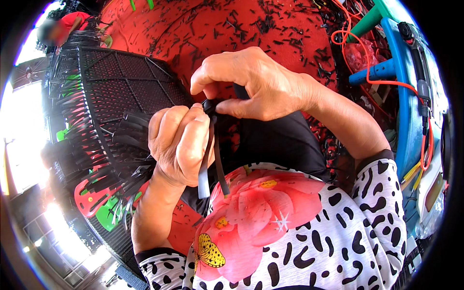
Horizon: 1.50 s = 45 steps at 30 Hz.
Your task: The person uses a power tool to cut plastic strips from a chair frame, then manually weaves the strips into the chair's grid structure. They use pliers to trim and adjust the woven strips, securing them into place.
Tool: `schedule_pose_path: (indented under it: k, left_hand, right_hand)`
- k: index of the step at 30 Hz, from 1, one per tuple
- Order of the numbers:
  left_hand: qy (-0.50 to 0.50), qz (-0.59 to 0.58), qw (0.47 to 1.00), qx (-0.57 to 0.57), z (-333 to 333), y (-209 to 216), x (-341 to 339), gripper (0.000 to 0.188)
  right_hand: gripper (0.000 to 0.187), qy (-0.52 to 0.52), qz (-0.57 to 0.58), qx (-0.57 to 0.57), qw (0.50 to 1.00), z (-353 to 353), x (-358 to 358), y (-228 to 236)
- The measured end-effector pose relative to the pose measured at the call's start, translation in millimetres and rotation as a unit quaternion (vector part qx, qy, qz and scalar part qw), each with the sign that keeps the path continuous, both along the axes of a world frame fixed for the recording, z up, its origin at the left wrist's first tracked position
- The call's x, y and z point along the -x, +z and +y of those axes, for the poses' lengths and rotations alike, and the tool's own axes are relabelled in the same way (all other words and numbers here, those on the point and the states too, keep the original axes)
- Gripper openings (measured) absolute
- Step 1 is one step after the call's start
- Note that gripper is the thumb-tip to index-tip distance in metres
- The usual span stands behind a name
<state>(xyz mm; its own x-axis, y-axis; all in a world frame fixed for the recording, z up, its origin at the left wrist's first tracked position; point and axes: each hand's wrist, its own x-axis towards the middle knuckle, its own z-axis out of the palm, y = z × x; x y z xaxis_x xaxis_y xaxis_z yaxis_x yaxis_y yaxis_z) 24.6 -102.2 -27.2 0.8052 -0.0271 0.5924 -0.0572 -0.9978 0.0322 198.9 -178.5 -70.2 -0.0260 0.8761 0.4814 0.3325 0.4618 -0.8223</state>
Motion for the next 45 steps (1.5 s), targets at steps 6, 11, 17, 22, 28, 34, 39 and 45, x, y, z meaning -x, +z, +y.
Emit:
schedule_pose_path:
  k: [6, 11, 17, 22, 28, 34, 39, 45]
  left_hand:
    - [-0.005, -0.011, 1.000, -0.010, -1.7, -0.1, 4.3, 0.026]
    - [-0.004, -0.011, 1.000, -0.008, -0.6, -0.3, 6.8, 0.026]
    - [-0.034, 0.020, 0.999, -0.001, 6.7, 4.3, 9.6, 0.046]
    - [-0.034, 0.000, 0.999, -0.005, 5.6, 2.2, 8.8, 0.046]
    - [-0.031, -0.020, 0.999, 0.036, -1.5, -0.9, 7.0, 0.038]
    - [0.017, 0.003, 0.996, 0.093, -16.2, 1.0, 15.0, 0.022]
    - [0.063, -0.030, 0.994, 0.086, -23.0, -5.7, 20.8, 0.022]
    - [0.030, -0.066, 0.990, 0.118, -16.0, -24.3, 31.3, 0.045]
  right_hand:
    - [0.030, -0.043, -0.022, -0.100, 0.994, -2.0, 11.2, -7.8]
    - [0.022, -0.064, -0.095, -0.122, 0.986, 0.1, 13.6, -3.0]
    - [0.019, -0.025, -0.155, -0.028, 0.987, 5.4, 7.5, 18.7]
    - [0.020, 0.009, -0.097, 0.026, 0.995, 12.6, 8.4, 21.4]
    - [0.021, 0.016, -0.086, 0.027, 0.996, 8.0, 8.8, 17.2]
    - [0.018, -0.028, -0.113, -0.038, 0.992, -6.0, 19.7, 10.6]
    - [0.022, -0.082, -0.130, -0.091, 0.984, -12.0, 27.0, 2.5]
    - [0.028, -0.129, -0.052, -0.094, 0.986, -14.0, 39.1, -7.0]
